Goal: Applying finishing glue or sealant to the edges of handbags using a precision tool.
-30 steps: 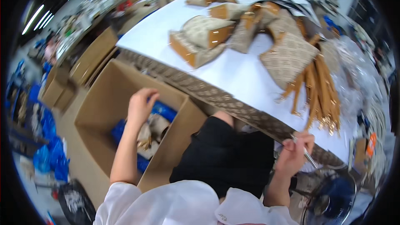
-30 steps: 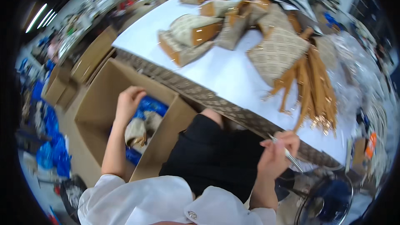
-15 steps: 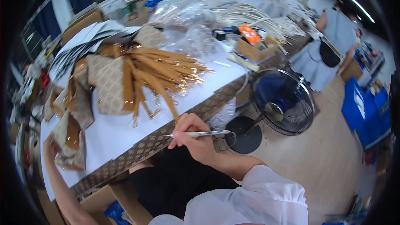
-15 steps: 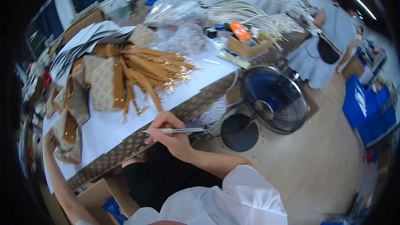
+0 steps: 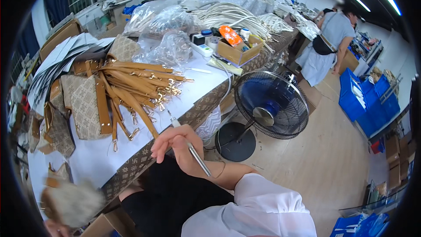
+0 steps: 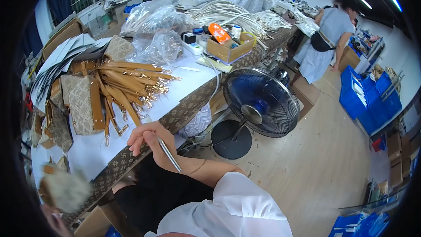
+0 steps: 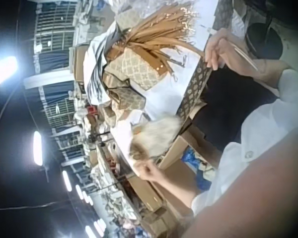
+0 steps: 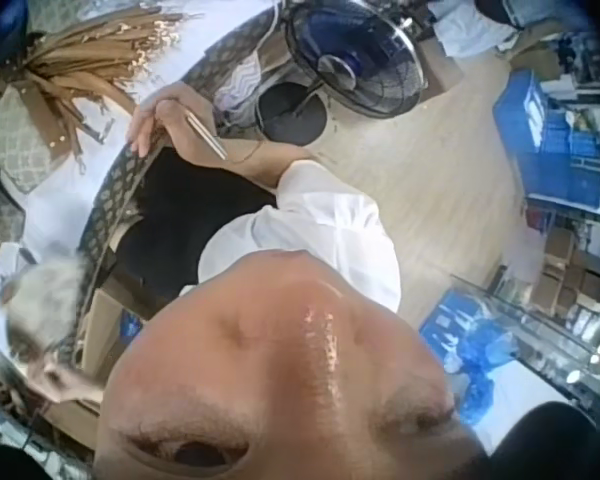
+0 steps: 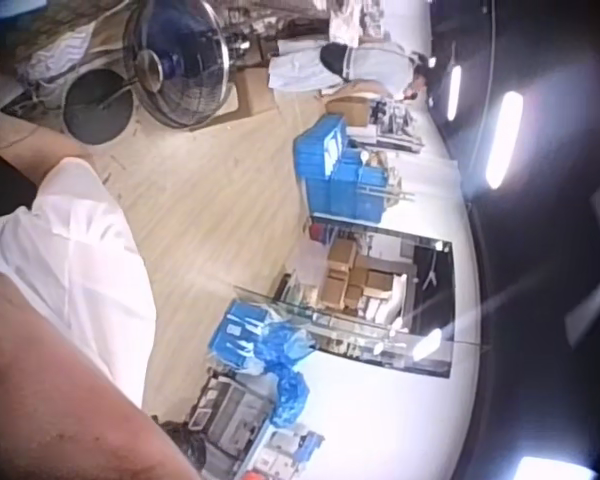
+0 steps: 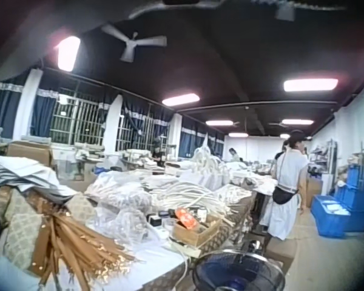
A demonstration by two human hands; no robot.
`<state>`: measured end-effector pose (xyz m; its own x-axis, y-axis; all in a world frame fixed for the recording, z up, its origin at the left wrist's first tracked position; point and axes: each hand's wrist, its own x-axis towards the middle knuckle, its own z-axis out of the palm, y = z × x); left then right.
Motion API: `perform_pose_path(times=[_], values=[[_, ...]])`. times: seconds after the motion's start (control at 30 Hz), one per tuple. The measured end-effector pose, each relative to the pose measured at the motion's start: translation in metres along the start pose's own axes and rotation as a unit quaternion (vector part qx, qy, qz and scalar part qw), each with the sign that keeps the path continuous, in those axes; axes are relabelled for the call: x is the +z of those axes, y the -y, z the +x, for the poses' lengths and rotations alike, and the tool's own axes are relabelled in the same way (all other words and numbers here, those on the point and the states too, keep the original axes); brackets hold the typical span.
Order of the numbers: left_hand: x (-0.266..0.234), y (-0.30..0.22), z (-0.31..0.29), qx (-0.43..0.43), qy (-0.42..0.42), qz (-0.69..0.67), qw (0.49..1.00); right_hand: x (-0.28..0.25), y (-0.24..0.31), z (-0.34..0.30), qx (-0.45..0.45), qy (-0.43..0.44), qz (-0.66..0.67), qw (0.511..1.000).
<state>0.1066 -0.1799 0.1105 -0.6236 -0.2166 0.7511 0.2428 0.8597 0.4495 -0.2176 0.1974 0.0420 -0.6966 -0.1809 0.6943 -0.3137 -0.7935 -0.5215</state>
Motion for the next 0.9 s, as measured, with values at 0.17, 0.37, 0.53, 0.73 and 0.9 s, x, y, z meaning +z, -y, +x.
perform_pose_path(times=[0.17,0.37,0.53,0.73,0.9], values=[[0.147,-0.083,-0.074,-0.154,0.175,0.065,0.97,0.01,-0.041,-0.015,0.043,0.156,-0.195,0.967],[0.203,-0.079,-0.067,-0.135,0.052,0.033,0.989,0.036,-0.093,-0.045,0.039,0.292,-0.201,0.934],[0.2,-0.079,-0.081,-0.315,0.026,-0.111,0.942,0.049,-0.109,-0.076,0.113,0.357,-0.174,0.911],[0.183,-0.069,-0.101,-0.364,0.045,-0.182,0.912,0.048,-0.109,-0.09,0.153,0.383,-0.192,0.891],[0.189,-0.073,-0.093,-0.326,0.07,-0.17,0.927,0.042,-0.111,-0.094,0.171,0.359,-0.207,0.894]])
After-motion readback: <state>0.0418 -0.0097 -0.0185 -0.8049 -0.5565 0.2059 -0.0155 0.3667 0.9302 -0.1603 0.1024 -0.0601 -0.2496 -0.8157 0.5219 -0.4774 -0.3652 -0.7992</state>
